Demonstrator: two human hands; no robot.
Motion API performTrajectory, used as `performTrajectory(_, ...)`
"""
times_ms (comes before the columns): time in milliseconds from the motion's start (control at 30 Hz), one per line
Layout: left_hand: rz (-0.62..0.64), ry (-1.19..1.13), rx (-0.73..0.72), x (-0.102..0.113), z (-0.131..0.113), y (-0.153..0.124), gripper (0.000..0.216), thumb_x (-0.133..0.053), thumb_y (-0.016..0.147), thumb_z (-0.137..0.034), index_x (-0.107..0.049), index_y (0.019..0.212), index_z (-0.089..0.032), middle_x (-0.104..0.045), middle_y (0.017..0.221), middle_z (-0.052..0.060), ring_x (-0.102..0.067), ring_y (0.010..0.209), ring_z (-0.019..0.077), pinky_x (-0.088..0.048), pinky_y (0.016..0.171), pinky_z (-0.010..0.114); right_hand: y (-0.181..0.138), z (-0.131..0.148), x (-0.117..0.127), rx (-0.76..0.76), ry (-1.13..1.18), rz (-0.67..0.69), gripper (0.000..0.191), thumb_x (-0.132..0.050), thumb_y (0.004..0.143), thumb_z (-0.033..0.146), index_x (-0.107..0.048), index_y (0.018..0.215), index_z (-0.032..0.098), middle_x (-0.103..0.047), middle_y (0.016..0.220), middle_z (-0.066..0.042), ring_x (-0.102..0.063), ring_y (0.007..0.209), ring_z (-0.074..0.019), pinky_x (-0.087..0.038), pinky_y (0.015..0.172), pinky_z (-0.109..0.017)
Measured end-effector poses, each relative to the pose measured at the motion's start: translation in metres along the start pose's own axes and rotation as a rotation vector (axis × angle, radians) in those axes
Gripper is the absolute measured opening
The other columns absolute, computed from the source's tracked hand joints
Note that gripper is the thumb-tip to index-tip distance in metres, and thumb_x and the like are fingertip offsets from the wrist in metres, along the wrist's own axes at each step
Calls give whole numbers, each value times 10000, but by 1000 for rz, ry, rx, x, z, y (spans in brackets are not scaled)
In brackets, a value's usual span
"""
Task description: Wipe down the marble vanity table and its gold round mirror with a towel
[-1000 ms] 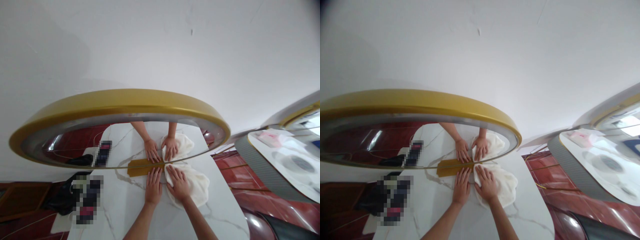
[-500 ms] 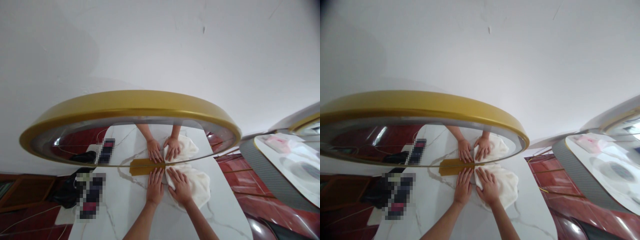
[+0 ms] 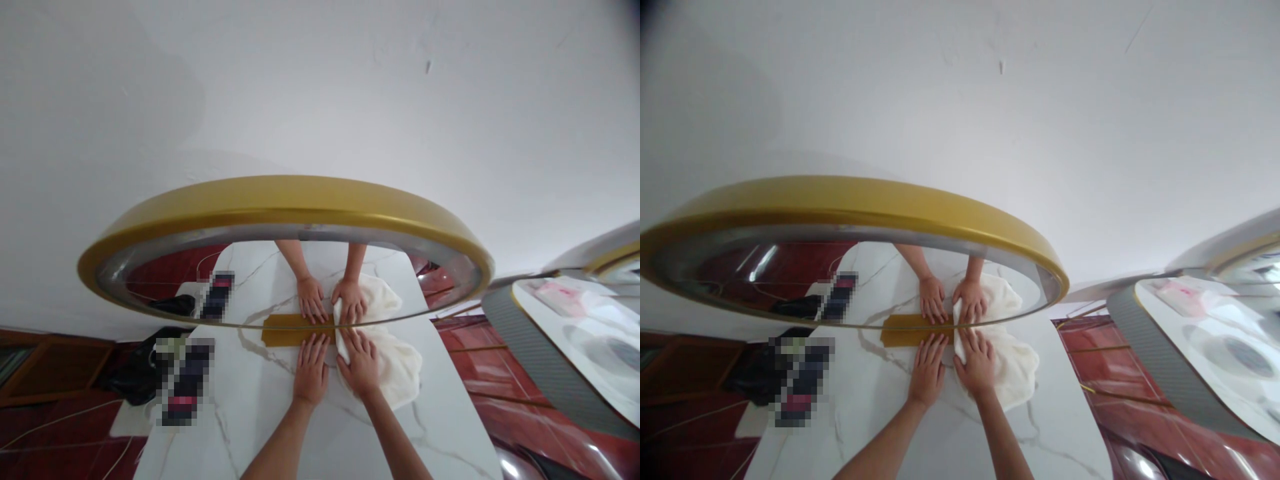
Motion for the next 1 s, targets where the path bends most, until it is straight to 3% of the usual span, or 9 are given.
performTrajectory(133,-13,-13,4,0,1,0,685,-410,784,-119,-218,1427,-254,-329,1459,-43,-211,1370,189,-183,1137,424,-23,9,0,9,-1,-3,690,-438,819,317,-143,1443,312,-245,1486,28,-286,1305,-258,-253,1017,-436)
performTrajectory(333,-12,-80,16,6,-2,0,701,-408,771,-95,-223,1423,-274,-333,1455,-60,-210,1371,177,-193,1136,407,-53,20,-10,15,-5,-20,682,-423,844,343,-100,1445,327,-227,1488,30,-270,1320,-272,-266,1005,-462)
performTrajectory(667,30,-289,1,23,10,0,679,-363,766,-54,-271,1407,-257,-352,1446,-39,-220,1366,128,-228,1131,393,-58,24,-17,-50,-15,-95,627,-320,896,298,-17,1445,326,-280,1472,12,-298,1301,-273,-271,997,-476)
performTrajectory(800,55,-233,-36,35,33,-21,693,-359,779,-47,-217,1420,-271,-305,1470,-40,-178,1379,135,-218,1133,421,-55,32,-14,-94,9,-129,614,-288,905,297,-1,1447,316,-296,1464,1,-322,1278,-276,-272,996,-485)
performTrajectory(1000,14,-70,98,52,68,-80,688,-310,795,-18,-201,1424,-276,-307,1469,-29,-225,1364,139,-280,1113,387,-66,55,-17,-17,10,-123,674,-352,885,363,18,1447,320,-315,1455,-10,-334,1280,-316,-291,983,-533)
Point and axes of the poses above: each hand's wrist, its own y-axis towards the middle knuckle, its own x-axis out of the back of the hand, z = x × y, the point moved 2 cm from there along y, towards the middle knuckle
